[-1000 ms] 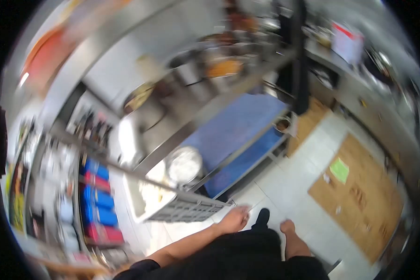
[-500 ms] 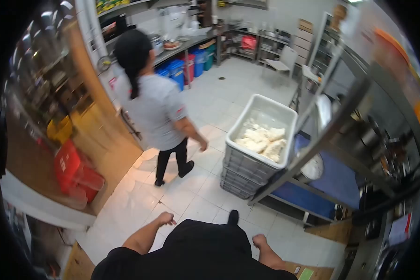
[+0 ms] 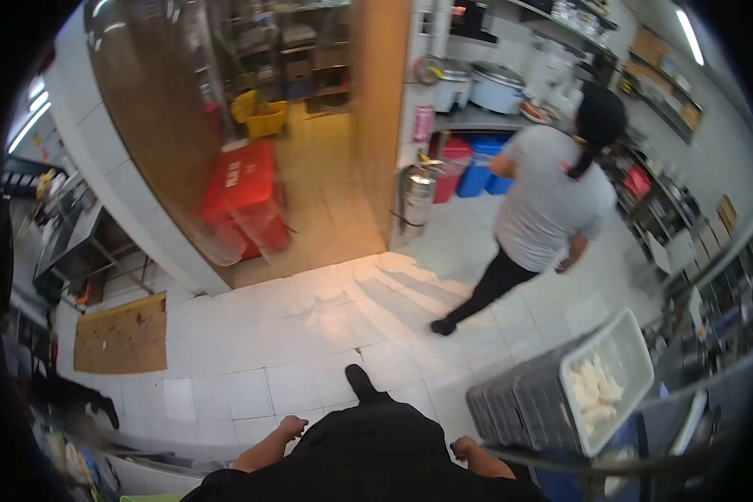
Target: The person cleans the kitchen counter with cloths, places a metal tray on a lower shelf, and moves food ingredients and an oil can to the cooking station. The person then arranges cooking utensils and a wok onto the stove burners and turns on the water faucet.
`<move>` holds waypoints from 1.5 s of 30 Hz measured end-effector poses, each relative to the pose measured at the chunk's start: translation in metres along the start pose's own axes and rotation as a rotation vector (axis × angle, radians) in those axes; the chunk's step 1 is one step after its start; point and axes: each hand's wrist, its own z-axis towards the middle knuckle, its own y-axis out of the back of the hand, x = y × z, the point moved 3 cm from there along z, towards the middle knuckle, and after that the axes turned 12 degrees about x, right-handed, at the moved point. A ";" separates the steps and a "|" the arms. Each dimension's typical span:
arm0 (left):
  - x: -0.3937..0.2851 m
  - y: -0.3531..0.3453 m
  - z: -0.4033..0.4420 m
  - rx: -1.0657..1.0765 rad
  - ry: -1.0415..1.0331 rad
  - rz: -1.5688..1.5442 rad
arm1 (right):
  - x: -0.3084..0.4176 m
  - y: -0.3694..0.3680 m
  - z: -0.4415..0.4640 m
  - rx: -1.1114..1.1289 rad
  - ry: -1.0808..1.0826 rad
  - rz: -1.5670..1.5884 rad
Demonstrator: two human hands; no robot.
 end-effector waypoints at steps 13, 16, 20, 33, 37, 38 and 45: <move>0.004 0.144 -0.058 -0.561 -0.020 -0.724 | 0.430 0.300 0.223 0.075 -0.058 -0.396; 0.024 0.136 -0.073 -0.567 0.057 -0.858 | 0.565 0.338 0.286 -0.074 0.122 -0.751; 0.089 0.076 -0.042 -0.347 0.309 -1.034 | 0.722 0.293 0.334 -0.021 0.268 -0.566; 0.307 0.216 -0.040 -0.421 0.419 -1.086 | 0.936 -0.045 0.328 0.526 0.556 -1.082; 0.367 0.338 -0.063 -0.745 0.374 -1.300 | 1.037 -0.075 0.316 0.373 0.165 -0.855; 0.373 0.362 -0.069 -0.778 0.351 -1.321 | 1.051 -0.073 0.342 0.342 0.126 -0.769; 0.413 0.428 -0.033 -0.596 0.368 -1.220 | 1.166 -0.120 0.453 0.328 0.201 -0.967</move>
